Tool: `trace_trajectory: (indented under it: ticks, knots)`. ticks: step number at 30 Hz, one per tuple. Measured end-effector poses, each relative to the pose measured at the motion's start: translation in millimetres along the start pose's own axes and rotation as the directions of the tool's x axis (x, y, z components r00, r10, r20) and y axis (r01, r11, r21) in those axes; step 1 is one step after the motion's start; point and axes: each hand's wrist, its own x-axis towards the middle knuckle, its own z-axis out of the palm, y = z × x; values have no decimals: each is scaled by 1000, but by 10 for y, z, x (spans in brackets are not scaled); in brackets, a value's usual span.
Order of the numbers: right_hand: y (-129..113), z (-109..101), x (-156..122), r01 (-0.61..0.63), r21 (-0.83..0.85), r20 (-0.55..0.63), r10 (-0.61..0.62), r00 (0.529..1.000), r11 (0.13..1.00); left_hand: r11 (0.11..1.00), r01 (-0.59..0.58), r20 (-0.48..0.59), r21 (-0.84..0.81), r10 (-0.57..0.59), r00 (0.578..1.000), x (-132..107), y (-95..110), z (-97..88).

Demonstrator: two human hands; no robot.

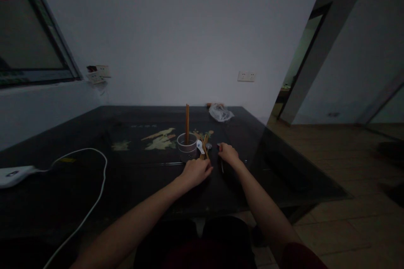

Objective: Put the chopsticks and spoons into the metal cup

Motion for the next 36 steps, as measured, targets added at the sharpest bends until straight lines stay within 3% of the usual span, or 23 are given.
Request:
trace_trajectory:
  ticks: [11, 16, 18, 21, 27, 30, 36]
  knots:
    - [82, -15, 32, 36, -2, 25, -36, 999, 999, 988, 126, 39, 88, -130, 991, -11, -92, -137]
    - [78, -66, 26, 41, 13, -32, -41, 999, 999, 979, 166, 43, 115, -172, 984, -11, -119, -146]
    - [39, -83, 6, 91, 61, -100, -85, 991, 994, 980, 159, 45, 120, -166, 985, -11, -125, -136]
    - [-63, -71, -41, 271, 165, -187, -240, 953, 948, 982, 142, 44, 123, -148, 988, -10, -132, -111]
    - [-234, 47, -126, 560, 208, -188, -529, 828, 802, 984, 141, 49, 108, -146, 988, 2, -148, -74]
    - [-260, 101, -133, 587, 197, -189, -557, 809, 786, 984, 149, 58, 100, -155, 986, 12, -153, -57]
    - [-337, 176, -118, 531, 99, -175, -511, 842, 841, 981, 167, 74, 104, -175, 982, 33, -164, -21]
